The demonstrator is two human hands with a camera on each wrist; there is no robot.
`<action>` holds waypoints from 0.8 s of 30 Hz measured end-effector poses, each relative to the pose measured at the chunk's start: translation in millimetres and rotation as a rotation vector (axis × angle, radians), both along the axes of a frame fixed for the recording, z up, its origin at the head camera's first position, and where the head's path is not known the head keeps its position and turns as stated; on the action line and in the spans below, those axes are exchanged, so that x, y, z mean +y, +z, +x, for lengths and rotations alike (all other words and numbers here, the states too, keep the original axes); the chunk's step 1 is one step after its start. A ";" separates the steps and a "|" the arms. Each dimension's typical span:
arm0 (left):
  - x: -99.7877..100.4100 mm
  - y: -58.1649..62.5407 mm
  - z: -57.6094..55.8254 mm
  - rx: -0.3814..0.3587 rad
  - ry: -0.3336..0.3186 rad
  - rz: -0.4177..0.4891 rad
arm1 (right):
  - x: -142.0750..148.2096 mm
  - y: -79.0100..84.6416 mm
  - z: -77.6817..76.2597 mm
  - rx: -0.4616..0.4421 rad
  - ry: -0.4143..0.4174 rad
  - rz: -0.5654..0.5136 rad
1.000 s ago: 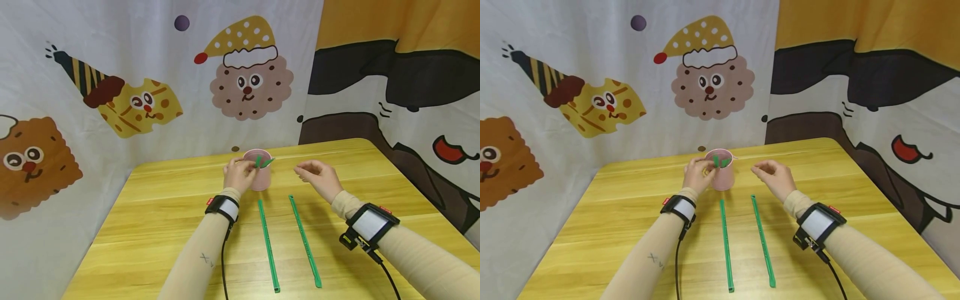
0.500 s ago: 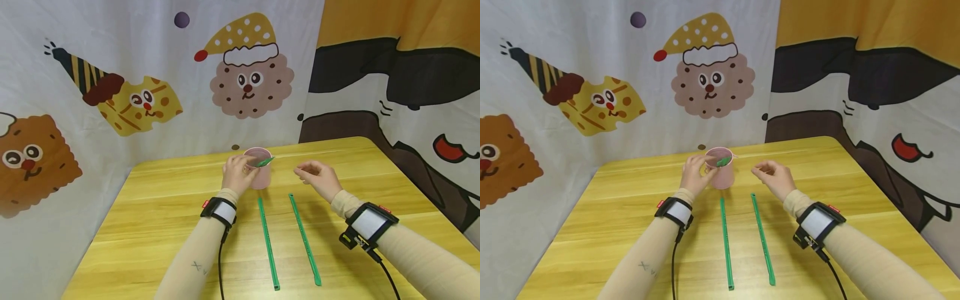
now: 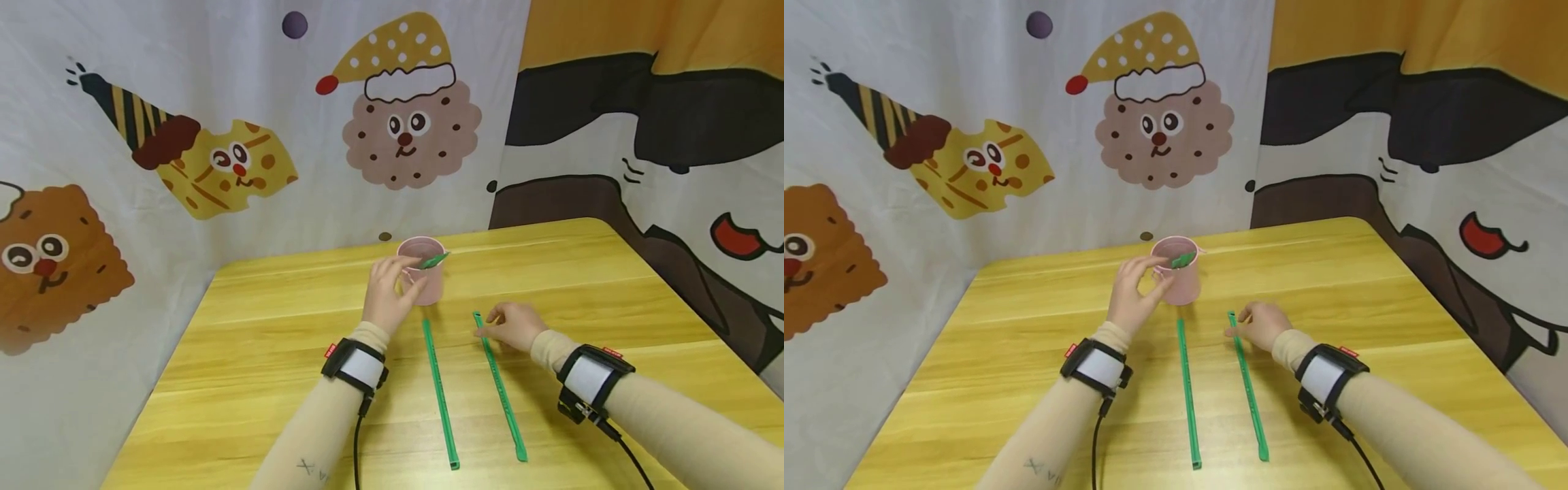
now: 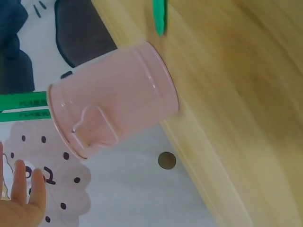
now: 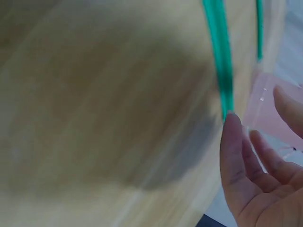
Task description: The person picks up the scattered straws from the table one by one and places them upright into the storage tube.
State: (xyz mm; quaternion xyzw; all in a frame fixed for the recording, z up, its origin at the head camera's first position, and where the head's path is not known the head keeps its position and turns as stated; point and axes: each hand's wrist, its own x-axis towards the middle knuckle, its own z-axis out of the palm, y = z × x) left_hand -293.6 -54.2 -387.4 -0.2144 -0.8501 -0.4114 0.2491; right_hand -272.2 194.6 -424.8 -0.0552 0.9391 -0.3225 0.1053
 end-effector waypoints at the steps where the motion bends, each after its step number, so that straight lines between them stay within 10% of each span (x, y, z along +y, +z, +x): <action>1: 0.5 0.0 2.2 -0.003 0.000 0.014 | -0.4 -2.5 0.9 -0.008 0.005 0.016; 24: 11.8 -4.1 29.0 -0.091 -0.094 0.209 | 8.4 -9.6 2.3 -0.204 -0.035 -0.124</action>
